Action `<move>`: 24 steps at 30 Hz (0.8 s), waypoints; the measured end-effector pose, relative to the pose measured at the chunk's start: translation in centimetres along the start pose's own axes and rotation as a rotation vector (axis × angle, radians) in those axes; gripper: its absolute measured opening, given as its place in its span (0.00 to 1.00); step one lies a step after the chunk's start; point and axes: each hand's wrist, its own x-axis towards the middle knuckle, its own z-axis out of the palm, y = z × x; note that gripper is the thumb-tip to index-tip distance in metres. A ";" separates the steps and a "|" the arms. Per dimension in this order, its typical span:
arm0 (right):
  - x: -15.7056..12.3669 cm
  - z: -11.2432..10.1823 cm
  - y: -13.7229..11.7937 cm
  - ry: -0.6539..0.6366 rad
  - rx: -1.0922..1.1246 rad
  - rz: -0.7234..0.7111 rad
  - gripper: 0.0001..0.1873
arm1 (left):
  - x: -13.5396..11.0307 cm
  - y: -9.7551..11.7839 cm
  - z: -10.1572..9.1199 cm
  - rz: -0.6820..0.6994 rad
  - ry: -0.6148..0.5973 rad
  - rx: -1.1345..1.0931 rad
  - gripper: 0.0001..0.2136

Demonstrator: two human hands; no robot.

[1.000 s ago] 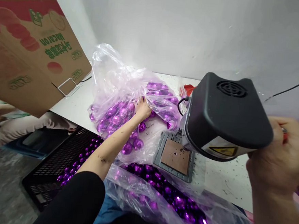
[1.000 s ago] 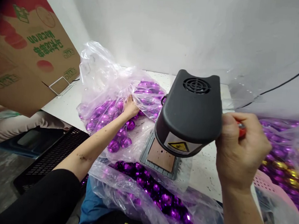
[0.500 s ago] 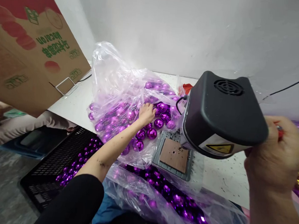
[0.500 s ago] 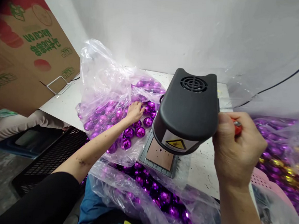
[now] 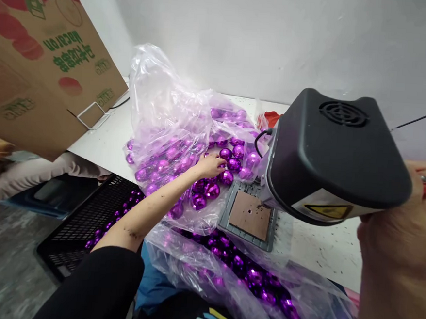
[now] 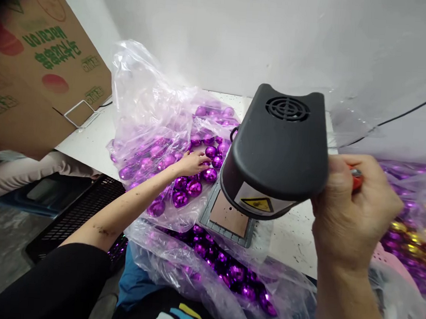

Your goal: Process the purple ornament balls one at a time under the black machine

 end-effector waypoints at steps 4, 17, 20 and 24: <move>0.0 0.1 0.0 -0.013 0.024 0.006 0.16 | -2.8 1.3 0.1 0.058 0.084 0.070 0.15; 0.0 -0.4 1.0 -0.071 0.002 -0.018 0.22 | -7.0 3.1 -0.2 0.088 -0.009 -1.217 0.25; 0.0 -0.3 1.2 -0.048 -0.001 -0.051 0.22 | -10.0 3.7 0.9 0.040 -0.212 -1.792 0.25; 0.0 -0.2 0.9 -0.037 0.017 -0.052 0.22 | -12.0 5.1 3.7 -0.107 -0.261 -2.043 0.25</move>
